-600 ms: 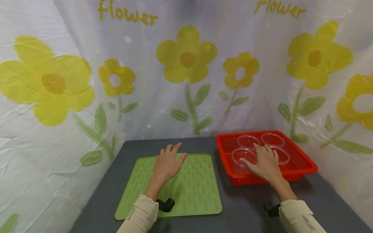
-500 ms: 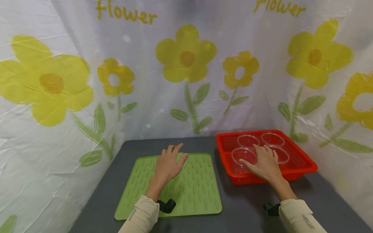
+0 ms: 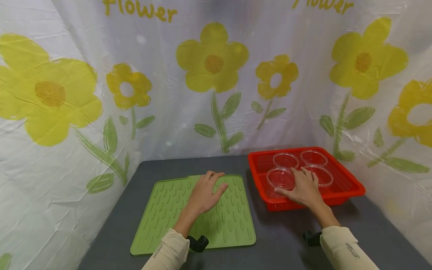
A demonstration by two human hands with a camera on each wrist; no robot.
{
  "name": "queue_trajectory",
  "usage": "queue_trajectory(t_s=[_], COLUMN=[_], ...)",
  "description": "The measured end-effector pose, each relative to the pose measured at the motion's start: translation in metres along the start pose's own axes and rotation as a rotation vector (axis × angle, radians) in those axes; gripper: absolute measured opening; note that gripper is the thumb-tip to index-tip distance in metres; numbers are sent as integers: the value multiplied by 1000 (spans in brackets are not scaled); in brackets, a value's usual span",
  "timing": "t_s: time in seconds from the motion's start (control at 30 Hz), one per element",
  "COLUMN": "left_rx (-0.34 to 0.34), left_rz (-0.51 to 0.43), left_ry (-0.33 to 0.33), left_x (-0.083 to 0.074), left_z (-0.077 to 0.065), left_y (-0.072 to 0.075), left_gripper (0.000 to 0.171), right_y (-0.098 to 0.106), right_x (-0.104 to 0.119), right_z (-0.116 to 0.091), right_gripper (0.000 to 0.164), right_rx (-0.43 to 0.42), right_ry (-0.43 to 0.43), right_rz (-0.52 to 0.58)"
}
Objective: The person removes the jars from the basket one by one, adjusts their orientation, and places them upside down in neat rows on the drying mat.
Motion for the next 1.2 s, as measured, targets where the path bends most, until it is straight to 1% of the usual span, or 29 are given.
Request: queue_trajectory(t_s=[0.23,0.33,0.47,0.57,0.7,0.83,1.0,1.2], left_rx=[1,-3,-7,-4,-9,-18,-32,-52], left_rz=[-16,-18,-20,-18,-20,-39,-53,-122], left_ry=[-19,-27,-35,-30,-33,-45,-61,-65], left_x=[-7,-10,-13,-14,-14,-16,-18,-22], left_z=[-1,-1,0,1,2,3,5,10], left_y=[-4,-5,-8,-10,-12,-14,-16,-19], left_gripper=[49,48,46,45,44,43,43,40], right_y=[-3,-3,-4,-4,-3,0,3,11], right_x=[-1,-2,-2,-2,-1,-1,1,4], right_z=[0,0,-2,-4,-6,-5,-4,-4], right_gripper=[102,102,102,100,101,100,99,101], right_rx=[7,-9,-47,-70,-84,-95,-102,-109], right_ry=[-16,-18,3,11,9,28,45,42], right_rz=[18,40,66,96,173,242,284,320])
Point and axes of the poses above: each hand's wrist, its own z-axis towards the middle knuckle, its own y-axis out of the back of the hand, x = y × z, the point moved 1 cm from there along z, towards the middle knuckle, and after that the axes turned 10 degrees about -z, right-handed, at the moved point
